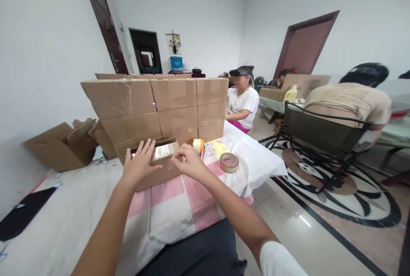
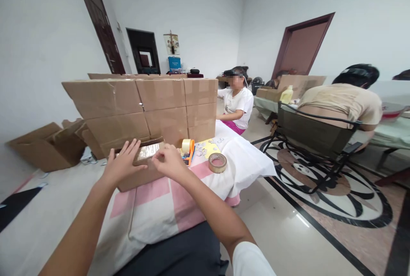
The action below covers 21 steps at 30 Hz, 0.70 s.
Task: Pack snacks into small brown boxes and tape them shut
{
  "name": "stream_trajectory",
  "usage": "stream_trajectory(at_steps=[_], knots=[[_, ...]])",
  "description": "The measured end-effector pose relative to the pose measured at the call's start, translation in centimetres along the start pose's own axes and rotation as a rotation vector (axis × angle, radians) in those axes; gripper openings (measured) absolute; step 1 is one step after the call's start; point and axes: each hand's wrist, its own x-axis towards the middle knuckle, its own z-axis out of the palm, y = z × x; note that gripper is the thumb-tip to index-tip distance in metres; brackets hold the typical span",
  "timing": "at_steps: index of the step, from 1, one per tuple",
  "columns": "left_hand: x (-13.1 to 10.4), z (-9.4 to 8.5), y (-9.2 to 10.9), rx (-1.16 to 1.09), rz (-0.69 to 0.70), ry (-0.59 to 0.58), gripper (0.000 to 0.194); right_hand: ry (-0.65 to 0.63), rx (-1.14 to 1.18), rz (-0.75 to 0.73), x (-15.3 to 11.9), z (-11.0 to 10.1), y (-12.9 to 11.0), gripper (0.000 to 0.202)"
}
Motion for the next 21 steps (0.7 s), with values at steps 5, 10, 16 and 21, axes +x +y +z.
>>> stream_trajectory(at_steps=[5,10,16,21], knots=[[0.4,1.8,-0.8,-0.032,-0.032,-0.131,0.066,-0.076,0.356,0.179,1.7,1.4,2.0,0.023],[-0.8,1.8,-0.3,-0.003,-0.03,-0.058,0.062,-0.259,0.487,0.099,4.9,2.8,2.8,0.025],[-2.3,0.4,1.1,-0.019,-0.032,-0.055,0.046,-0.425,0.528,0.14,8.6,3.7,3.0,0.016],[-4.1,0.3,2.3,-0.153,-0.058,0.103,0.037,-0.302,-0.038,0.177,9.1,4.7,2.4,0.014]])
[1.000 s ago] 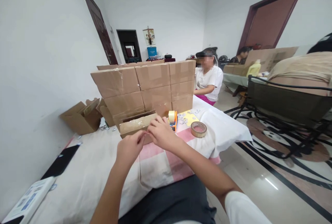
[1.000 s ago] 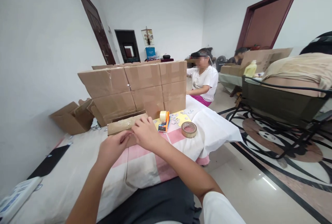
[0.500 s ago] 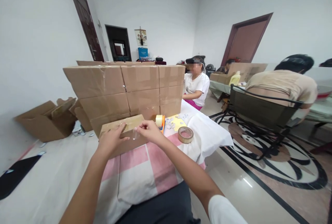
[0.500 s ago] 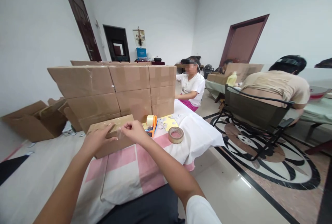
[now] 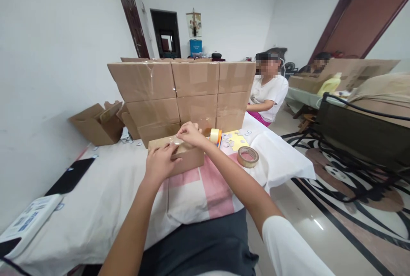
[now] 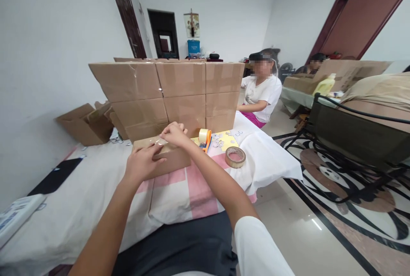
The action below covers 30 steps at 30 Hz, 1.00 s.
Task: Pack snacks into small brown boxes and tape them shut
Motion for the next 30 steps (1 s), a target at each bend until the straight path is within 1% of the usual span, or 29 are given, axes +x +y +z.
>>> stream_trajectory(at_steps=[2,4,7,10,14,19,25,30], knots=[[-0.8,0.7,0.1,-0.04,-0.008,0.092,0.034,-0.005,-0.097,0.015,0.0,0.3,0.0,0.014],[-1.5,1.6,-0.1,-0.077,0.015,0.167,0.031,-0.042,-0.106,0.013,0.2,0.5,0.2,0.014],[-2.1,2.6,-0.4,-0.108,0.068,0.226,0.031,-0.069,-0.114,-0.002,0.6,0.6,0.4,0.015],[-2.3,3.0,-0.6,-0.074,0.058,0.236,0.034,-0.087,-0.138,-0.028,1.0,0.9,0.5,0.016],[-2.3,2.9,-0.2,0.004,0.013,0.256,0.041,-0.069,-0.196,-0.035,1.4,2.0,0.6,0.017],[-2.5,3.0,0.3,0.006,0.065,0.198,0.051,-0.045,-0.289,-0.024,1.4,3.0,0.9,0.018],[-2.5,3.4,0.4,0.012,0.06,0.202,0.049,-0.052,-0.346,-0.007,1.3,3.0,0.7,0.021],[-2.4,3.0,0.9,0.032,0.029,0.197,0.051,-0.06,-0.351,0.021,1.1,2.7,0.5,0.02]])
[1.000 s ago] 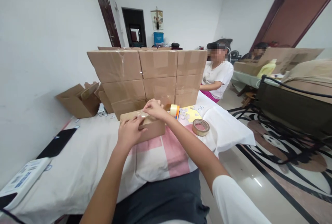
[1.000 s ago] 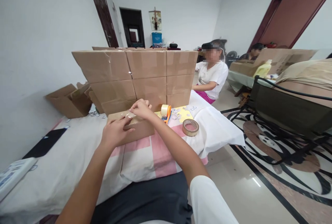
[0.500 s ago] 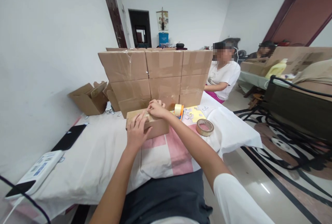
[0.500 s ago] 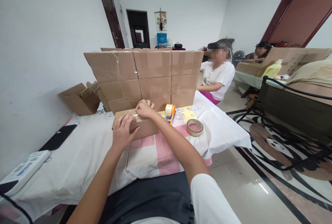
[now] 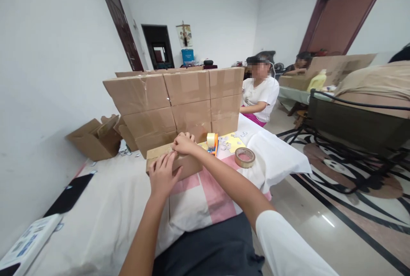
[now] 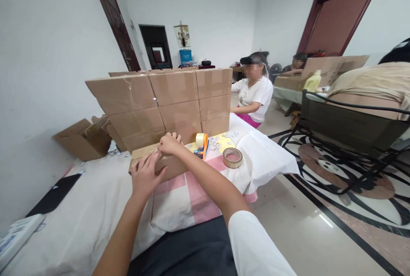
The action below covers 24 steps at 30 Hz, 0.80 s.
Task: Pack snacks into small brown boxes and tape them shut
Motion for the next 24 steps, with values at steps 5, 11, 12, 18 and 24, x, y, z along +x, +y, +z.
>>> stream_trajectory(at_steps=[5,11,12,18,24], knots=[[0.6,-0.9,0.0,0.01,0.008,-0.059,0.053,-0.036,-0.01,-0.009,0.4,-0.3,0.1,0.019],[0.5,-1.1,-0.2,0.017,0.02,-0.084,0.053,-0.069,-0.01,0.011,0.3,-0.5,-0.4,0.016],[0.5,-1.1,-0.1,0.016,0.018,-0.08,0.053,-0.052,-0.016,0.028,0.2,-0.5,-0.5,0.02],[0.3,-1.0,-0.3,0.024,-0.003,-0.076,0.053,0.08,0.143,0.217,-0.7,-1.5,1.4,0.08],[-1.3,-1.6,-4.1,0.006,0.056,-0.058,0.05,-0.176,0.577,-0.057,-6.1,-0.9,7.2,0.099]])
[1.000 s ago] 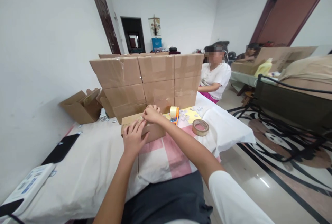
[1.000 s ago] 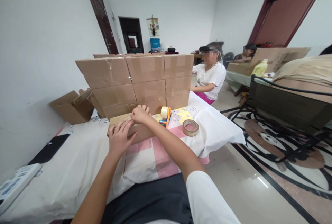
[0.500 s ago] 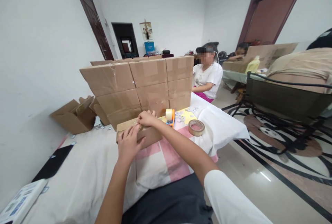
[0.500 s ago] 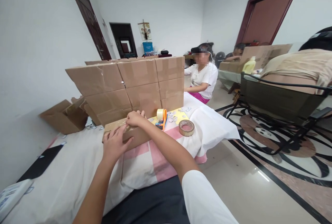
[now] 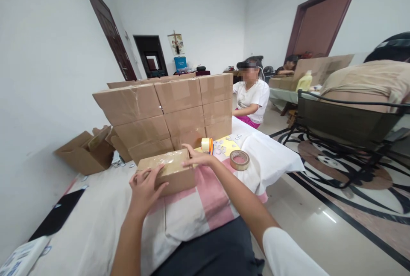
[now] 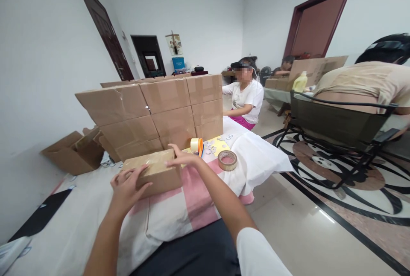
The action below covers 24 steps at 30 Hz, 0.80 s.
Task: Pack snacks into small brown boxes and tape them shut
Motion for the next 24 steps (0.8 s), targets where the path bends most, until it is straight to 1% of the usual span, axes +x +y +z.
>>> stream_trajectory(at_steps=[1,2,3,5,7,9,10,11,12,14,16,17,18,20,21,24], knots=[[-0.4,-0.1,-0.7,-0.013,0.021,0.009,0.049,-0.041,0.093,-0.081,-1.3,0.6,1.0,0.112],[-0.8,-0.1,-1.3,-0.025,0.044,0.018,0.049,-0.053,0.136,-0.148,-2.6,1.5,1.8,0.126],[-1.1,-0.2,-1.7,-0.034,0.068,0.027,0.049,-0.021,0.136,-0.195,-3.8,2.5,2.5,0.138],[-1.5,-0.5,-2.2,-0.038,0.11,0.034,0.049,0.107,0.079,-0.23,-5.8,4.6,3.3,0.15],[-1.5,-0.8,-2.1,-0.028,0.144,0.026,0.05,0.229,0.035,-0.221,-7.1,6.4,3.2,0.149],[-1.4,-1.1,-1.8,-0.018,0.178,0.021,0.051,0.3,0.022,-0.208,-8.1,7.4,2.7,0.144],[-1.4,-1.3,-1.8,-0.016,0.191,0.043,0.052,0.325,0.023,-0.206,-8.5,7.6,2.4,0.14],[-1.5,-1.3,-1.9,-0.015,0.195,0.092,0.052,0.351,0.032,-0.207,-9.0,7.6,2.2,0.135],[-1.6,-1.3,-2.1,-0.011,0.185,0.168,0.053,0.381,0.049,-0.209,-9.7,7.5,2.0,0.129],[-1.9,-1.2,-3.0,0.003,0.122,0.353,0.051,0.46,0.11,-0.22,-11.3,6.8,1.9,0.117],[-2.3,-0.9,-4.2,0.013,0.028,0.499,0.037,0.538,0.185,-0.24,-13.7,5.6,1.9,0.11],[-2.6,-0.6,-4.8,0.008,-0.015,0.539,0.027,0.573,0.217,-0.24,-15.0,4.8,1.9,0.108],[-2.8,-0.4,-5.3,-0.005,-0.051,0.565,0.02,0.608,0.238,-0.23,-16.5,3.9,1.8,0.106],[-3.1,0.2,-6.2,-0.053,-0.096,0.583,0.018,0.701,0.237,-0.171,-19.6,1.8,1.5,0.104],[-3.3,0.4,-6.5,-0.078,-0.108,0.577,0.019,0.774,0.213,-0.136,-21.1,0.6,1.4,0.104],[-3.8,1.0,-7.2,-0.115,-0.127,0.546,0.021,1.063,0.098,-0.044,-25.0,-3.4,1.4,0.106]])
